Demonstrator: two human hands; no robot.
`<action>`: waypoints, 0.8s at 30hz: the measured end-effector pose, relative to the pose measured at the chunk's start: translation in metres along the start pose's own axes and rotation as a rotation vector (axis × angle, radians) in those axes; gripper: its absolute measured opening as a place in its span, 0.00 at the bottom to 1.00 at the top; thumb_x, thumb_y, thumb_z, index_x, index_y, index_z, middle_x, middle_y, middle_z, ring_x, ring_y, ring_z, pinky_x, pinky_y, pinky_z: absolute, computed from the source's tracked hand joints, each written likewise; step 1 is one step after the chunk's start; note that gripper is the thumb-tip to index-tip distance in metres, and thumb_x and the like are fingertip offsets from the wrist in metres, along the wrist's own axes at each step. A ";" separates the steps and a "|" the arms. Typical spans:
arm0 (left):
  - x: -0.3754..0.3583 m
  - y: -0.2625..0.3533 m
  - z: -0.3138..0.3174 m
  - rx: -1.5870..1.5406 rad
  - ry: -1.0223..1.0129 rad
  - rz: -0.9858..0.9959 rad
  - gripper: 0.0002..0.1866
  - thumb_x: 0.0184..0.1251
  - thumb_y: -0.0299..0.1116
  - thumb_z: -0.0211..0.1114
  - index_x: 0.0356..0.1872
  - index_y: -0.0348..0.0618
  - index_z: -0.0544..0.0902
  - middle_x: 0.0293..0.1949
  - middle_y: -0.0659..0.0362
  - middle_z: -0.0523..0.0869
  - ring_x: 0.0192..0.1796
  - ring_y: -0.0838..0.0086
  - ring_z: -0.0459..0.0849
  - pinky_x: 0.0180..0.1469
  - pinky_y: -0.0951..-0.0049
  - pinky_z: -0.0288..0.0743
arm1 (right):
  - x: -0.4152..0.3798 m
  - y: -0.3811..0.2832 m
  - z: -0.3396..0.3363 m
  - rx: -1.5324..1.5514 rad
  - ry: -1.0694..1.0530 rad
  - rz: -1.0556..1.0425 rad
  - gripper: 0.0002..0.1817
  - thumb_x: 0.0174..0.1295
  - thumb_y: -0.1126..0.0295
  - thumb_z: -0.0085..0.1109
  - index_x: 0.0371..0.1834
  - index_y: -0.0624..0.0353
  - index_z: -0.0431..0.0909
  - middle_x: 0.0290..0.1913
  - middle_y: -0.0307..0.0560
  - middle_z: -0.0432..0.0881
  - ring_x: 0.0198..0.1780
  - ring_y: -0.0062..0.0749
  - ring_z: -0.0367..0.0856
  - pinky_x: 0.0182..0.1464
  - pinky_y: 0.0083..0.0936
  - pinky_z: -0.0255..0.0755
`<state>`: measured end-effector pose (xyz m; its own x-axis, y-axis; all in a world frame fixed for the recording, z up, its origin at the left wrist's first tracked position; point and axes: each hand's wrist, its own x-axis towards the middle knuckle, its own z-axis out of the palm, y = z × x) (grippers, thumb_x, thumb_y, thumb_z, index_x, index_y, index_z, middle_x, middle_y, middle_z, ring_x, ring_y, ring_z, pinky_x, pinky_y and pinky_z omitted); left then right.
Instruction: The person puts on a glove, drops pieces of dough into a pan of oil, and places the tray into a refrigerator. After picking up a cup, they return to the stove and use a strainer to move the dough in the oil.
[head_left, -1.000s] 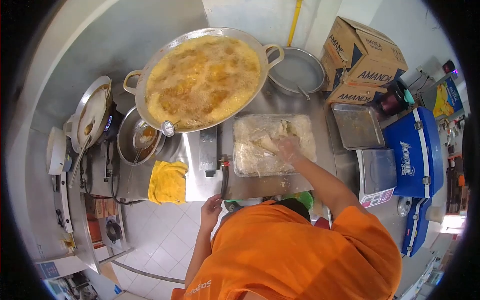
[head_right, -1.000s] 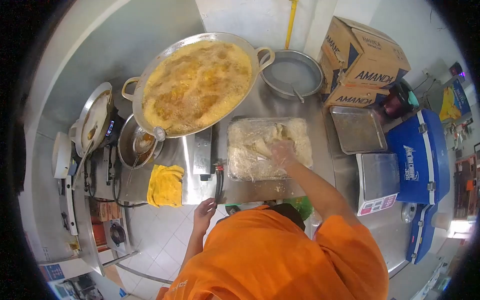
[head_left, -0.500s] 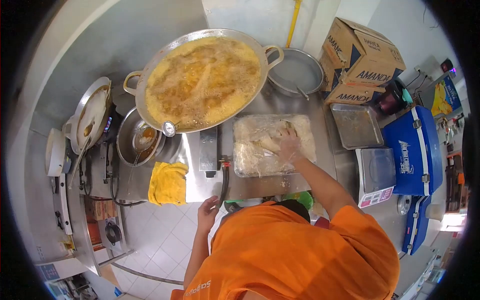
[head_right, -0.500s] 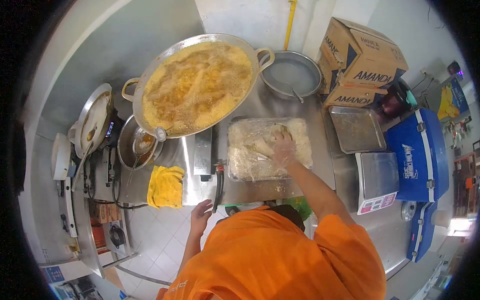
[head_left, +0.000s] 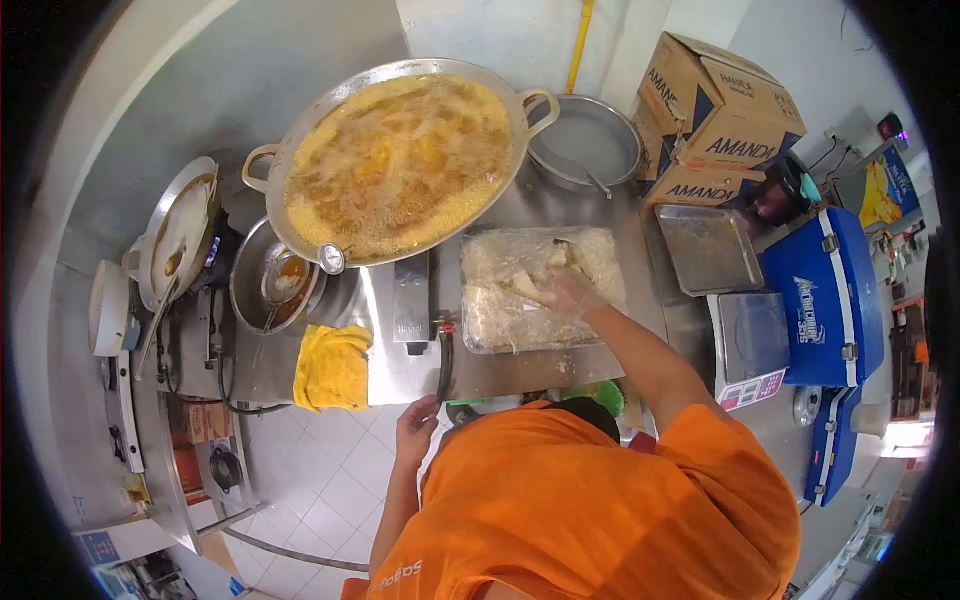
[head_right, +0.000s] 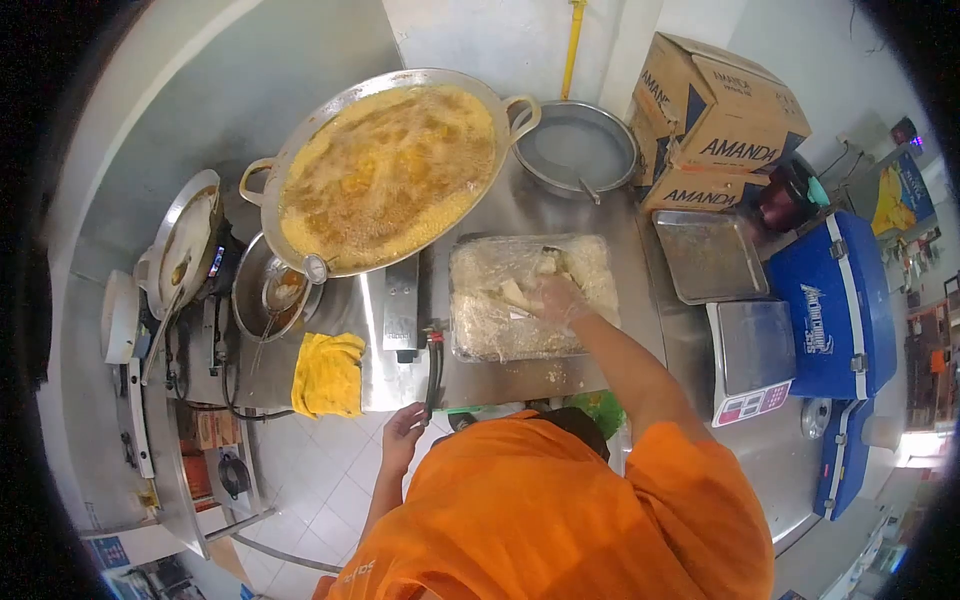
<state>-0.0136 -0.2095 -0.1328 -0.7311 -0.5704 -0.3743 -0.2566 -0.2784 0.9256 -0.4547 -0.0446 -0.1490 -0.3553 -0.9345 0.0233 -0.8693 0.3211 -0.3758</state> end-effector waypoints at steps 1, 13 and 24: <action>-0.001 0.004 0.002 0.019 -0.002 -0.003 0.27 0.56 0.09 0.56 0.61 0.33 0.75 0.59 0.54 0.81 0.59 0.67 0.81 0.61 0.69 0.74 | 0.000 0.007 0.008 -0.039 -0.007 0.006 0.28 0.49 0.63 0.69 0.58 0.46 0.80 0.50 0.57 0.77 0.53 0.50 0.78 0.53 0.41 0.75; -0.013 0.012 0.005 0.030 0.050 -0.008 0.26 0.56 0.09 0.54 0.59 0.33 0.76 0.58 0.53 0.81 0.59 0.66 0.81 0.62 0.67 0.73 | -0.003 -0.028 -0.017 0.264 -0.067 0.346 0.24 0.49 0.62 0.70 0.52 0.51 0.85 0.46 0.58 0.84 0.50 0.45 0.83 0.55 0.38 0.76; -0.006 0.024 0.000 -0.061 0.036 -0.007 0.24 0.57 0.09 0.55 0.56 0.35 0.78 0.57 0.57 0.82 0.57 0.70 0.81 0.61 0.71 0.74 | -0.010 -0.045 -0.058 0.701 0.076 0.751 0.24 0.53 0.54 0.74 0.46 0.60 0.86 0.39 0.50 0.87 0.41 0.28 0.83 0.46 0.26 0.75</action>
<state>-0.0155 -0.2130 -0.1086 -0.7057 -0.5957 -0.3836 -0.2216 -0.3286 0.9181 -0.4322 -0.0405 -0.0782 -0.7662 -0.5097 -0.3913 -0.0269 0.6338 -0.7730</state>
